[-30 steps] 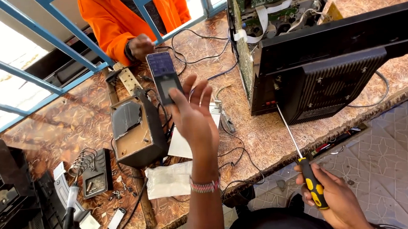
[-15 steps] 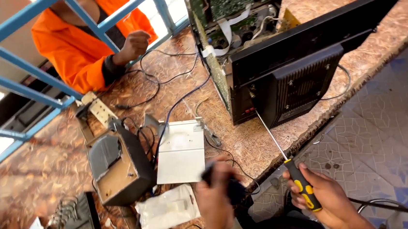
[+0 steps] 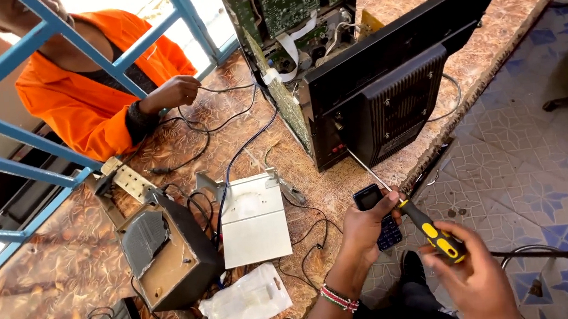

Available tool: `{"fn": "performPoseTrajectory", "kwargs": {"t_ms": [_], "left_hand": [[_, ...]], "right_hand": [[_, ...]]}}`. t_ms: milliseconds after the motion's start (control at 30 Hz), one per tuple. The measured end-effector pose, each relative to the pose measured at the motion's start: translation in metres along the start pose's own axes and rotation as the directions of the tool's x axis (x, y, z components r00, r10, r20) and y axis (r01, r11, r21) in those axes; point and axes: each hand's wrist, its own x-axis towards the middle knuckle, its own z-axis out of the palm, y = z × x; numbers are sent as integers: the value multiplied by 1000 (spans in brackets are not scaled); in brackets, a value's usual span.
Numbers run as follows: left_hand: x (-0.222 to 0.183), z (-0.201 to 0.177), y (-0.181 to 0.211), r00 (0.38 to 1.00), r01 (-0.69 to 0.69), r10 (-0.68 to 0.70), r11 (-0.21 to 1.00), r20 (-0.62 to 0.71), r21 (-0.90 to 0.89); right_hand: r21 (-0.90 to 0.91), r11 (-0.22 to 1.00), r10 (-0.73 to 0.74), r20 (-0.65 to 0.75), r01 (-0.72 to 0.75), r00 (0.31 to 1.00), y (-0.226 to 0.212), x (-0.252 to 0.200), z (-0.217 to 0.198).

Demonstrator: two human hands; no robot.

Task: Unscrewing the back panel of a television set at a repair bench and checking a mobile phone.

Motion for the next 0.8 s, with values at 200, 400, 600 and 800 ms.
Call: {"fn": "performPoseTrajectory", "kwargs": {"t_ms": [200, 400, 600, 800], "left_hand": [[12, 1, -16, 994, -71, 64, 995, -93, -70], [7, 9, -15, 987, -89, 87, 996, -138, -11], [5, 10, -8, 985, -37, 41, 999, -167, 30], [10, 9, -6, 976, -126, 123, 992, -180, -6]], "right_hand": [[308, 919, 237, 69, -247, 969, 37, 7, 19], [-181, 978, 92, -88, -107, 992, 27, -6, 11], [325, 863, 318, 243, -386, 917, 46, 1, 9], [-66, 986, 147, -75, -152, 986, 11, -9, 27]]}}
